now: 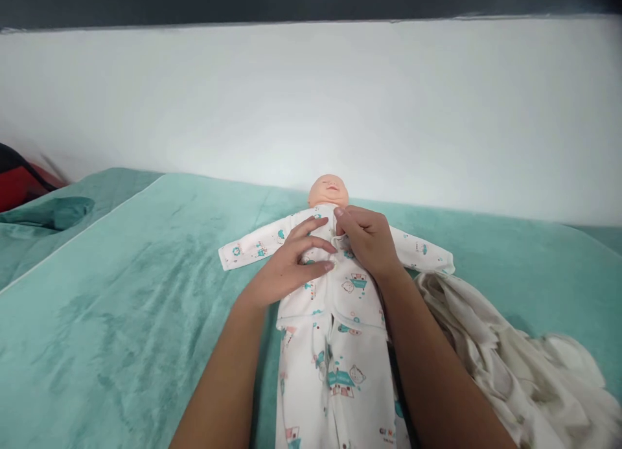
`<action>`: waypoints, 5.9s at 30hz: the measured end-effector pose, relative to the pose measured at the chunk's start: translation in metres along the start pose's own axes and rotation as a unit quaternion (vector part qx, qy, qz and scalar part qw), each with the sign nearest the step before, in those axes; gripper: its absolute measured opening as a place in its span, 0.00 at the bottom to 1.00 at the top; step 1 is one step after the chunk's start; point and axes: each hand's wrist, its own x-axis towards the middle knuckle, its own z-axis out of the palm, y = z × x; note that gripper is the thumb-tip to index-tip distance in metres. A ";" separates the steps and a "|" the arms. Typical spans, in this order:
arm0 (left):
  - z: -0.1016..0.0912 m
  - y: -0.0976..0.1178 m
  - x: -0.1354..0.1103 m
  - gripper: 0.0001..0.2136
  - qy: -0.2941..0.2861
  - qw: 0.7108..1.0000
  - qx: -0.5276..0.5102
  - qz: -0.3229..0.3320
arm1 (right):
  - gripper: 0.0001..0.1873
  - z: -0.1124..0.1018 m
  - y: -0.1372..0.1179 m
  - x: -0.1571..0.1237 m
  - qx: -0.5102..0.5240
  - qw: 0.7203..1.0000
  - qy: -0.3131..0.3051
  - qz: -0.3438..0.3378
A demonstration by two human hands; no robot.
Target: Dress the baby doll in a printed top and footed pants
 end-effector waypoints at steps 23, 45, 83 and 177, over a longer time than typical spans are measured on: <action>0.004 -0.007 0.001 0.08 -0.012 0.999 0.032 0.031 | 0.06 -0.013 0.000 -0.069 0.002 1.000 -0.011 0.007; 0.009 -0.003 0.004 0.04 0.015 0.999 0.018 0.032 | 0.05 -0.004 0.003 -0.068 0.035 0.999 0.032 0.009; 0.000 -0.008 0.004 0.04 -0.027 0.998 0.024 0.056 | 0.06 -0.006 -0.001 -0.070 0.017 1.000 0.013 -0.002; -0.017 -0.036 0.010 0.15 0.458 0.866 -0.159 -0.119 | 0.18 -0.025 0.066 -0.072 0.095 0.933 0.257 0.234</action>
